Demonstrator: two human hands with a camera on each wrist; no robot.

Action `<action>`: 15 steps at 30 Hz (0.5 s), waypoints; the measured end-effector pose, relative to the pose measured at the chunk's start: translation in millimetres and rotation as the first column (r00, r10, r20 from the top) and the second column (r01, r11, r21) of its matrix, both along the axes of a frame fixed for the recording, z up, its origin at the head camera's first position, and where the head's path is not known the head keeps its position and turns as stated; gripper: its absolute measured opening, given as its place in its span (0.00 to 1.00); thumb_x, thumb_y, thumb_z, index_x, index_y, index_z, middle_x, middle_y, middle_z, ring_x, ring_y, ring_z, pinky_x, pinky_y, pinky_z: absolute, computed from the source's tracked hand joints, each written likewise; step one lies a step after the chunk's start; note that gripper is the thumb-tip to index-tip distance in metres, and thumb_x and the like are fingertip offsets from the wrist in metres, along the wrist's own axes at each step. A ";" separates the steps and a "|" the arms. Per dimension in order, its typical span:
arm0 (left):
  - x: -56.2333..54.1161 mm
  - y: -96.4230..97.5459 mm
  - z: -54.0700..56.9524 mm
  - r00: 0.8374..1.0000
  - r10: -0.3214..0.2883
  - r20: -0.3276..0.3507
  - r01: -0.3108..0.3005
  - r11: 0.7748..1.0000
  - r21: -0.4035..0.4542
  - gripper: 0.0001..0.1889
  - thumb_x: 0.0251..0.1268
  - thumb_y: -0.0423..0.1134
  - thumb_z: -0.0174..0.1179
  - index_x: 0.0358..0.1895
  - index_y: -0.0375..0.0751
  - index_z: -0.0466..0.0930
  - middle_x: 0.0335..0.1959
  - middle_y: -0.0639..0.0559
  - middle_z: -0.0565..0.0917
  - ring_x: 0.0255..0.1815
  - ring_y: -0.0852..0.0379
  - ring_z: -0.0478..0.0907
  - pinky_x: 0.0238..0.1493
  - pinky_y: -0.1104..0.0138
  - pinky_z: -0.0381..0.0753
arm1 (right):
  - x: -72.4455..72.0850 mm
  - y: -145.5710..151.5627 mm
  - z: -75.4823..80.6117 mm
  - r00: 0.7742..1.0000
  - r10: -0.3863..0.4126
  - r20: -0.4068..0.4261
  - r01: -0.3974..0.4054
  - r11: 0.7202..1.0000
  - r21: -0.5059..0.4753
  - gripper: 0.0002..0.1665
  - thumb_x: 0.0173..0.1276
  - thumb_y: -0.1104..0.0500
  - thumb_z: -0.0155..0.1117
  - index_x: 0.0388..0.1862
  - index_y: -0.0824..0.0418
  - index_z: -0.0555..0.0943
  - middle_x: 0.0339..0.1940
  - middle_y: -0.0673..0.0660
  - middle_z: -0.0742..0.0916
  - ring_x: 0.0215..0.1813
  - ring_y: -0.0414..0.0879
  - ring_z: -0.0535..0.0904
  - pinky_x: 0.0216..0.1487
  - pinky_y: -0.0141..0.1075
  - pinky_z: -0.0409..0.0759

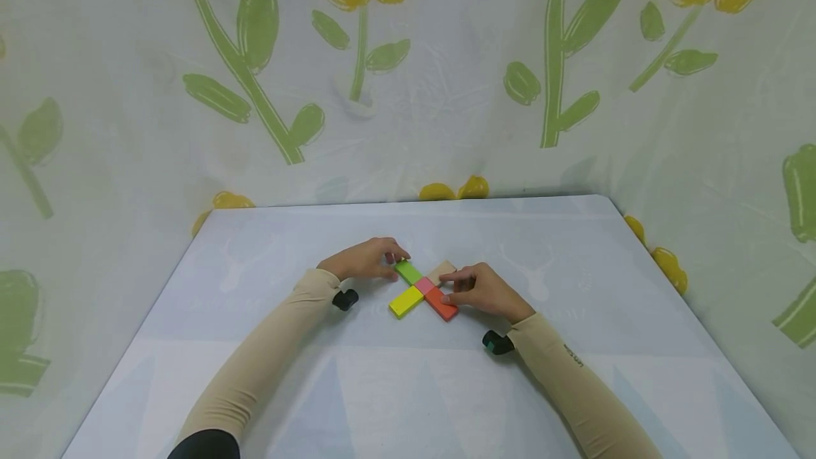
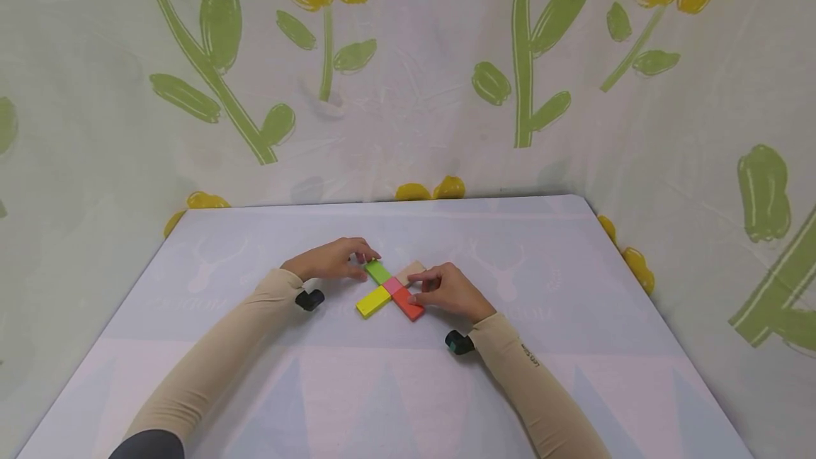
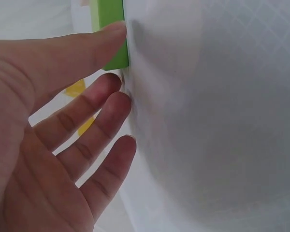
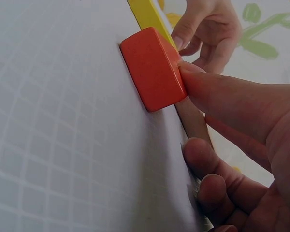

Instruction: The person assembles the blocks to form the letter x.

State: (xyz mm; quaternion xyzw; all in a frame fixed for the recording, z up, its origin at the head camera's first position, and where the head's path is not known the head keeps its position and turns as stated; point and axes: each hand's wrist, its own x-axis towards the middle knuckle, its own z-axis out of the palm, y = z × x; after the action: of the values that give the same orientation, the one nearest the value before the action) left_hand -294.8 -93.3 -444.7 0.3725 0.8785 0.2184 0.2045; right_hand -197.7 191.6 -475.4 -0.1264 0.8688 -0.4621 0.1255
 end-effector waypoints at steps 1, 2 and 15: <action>0.0 -0.1 0.4 1.000 0.004 0.004 -0.004 1.000 -0.001 0.24 0.68 0.38 0.70 0.66 0.45 0.81 0.59 0.51 0.83 0.56 0.54 0.78 0.62 0.59 0.79 | -0.1 0.1 0.0 1.000 0.002 -0.002 -0.002 1.000 -0.002 0.26 0.60 0.53 0.81 0.58 0.55 0.88 0.25 0.50 0.79 0.30 0.47 0.72 0.30 0.30 0.67; 0.2 -0.2 0.9 1.000 0.006 0.005 -0.006 1.000 -0.002 0.24 0.68 0.38 0.70 0.66 0.45 0.81 0.59 0.51 0.83 0.56 0.54 0.78 0.62 0.59 0.79 | -0.3 0.1 -0.1 1.000 0.003 -0.003 -0.003 1.000 -0.003 0.26 0.60 0.53 0.81 0.58 0.55 0.88 0.25 0.50 0.80 0.30 0.47 0.72 0.30 0.30 0.68; 0.8 -0.4 3.1 0.999 0.023 0.036 -0.023 1.000 -0.008 0.25 0.68 0.38 0.69 0.68 0.46 0.80 0.59 0.50 0.83 0.58 0.52 0.77 0.65 0.57 0.78 | 1.5 -0.7 1.4 1.000 0.000 0.016 0.001 0.999 -0.035 0.24 0.62 0.54 0.80 0.58 0.56 0.88 0.28 0.51 0.81 0.32 0.47 0.72 0.31 0.30 0.69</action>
State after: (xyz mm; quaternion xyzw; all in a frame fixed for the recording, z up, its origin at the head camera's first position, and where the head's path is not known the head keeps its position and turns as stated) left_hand -294.0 -93.7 -441.6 0.3574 0.8799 0.2239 0.2190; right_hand -196.2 190.9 -474.0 -0.1246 0.8594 -0.4784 0.1302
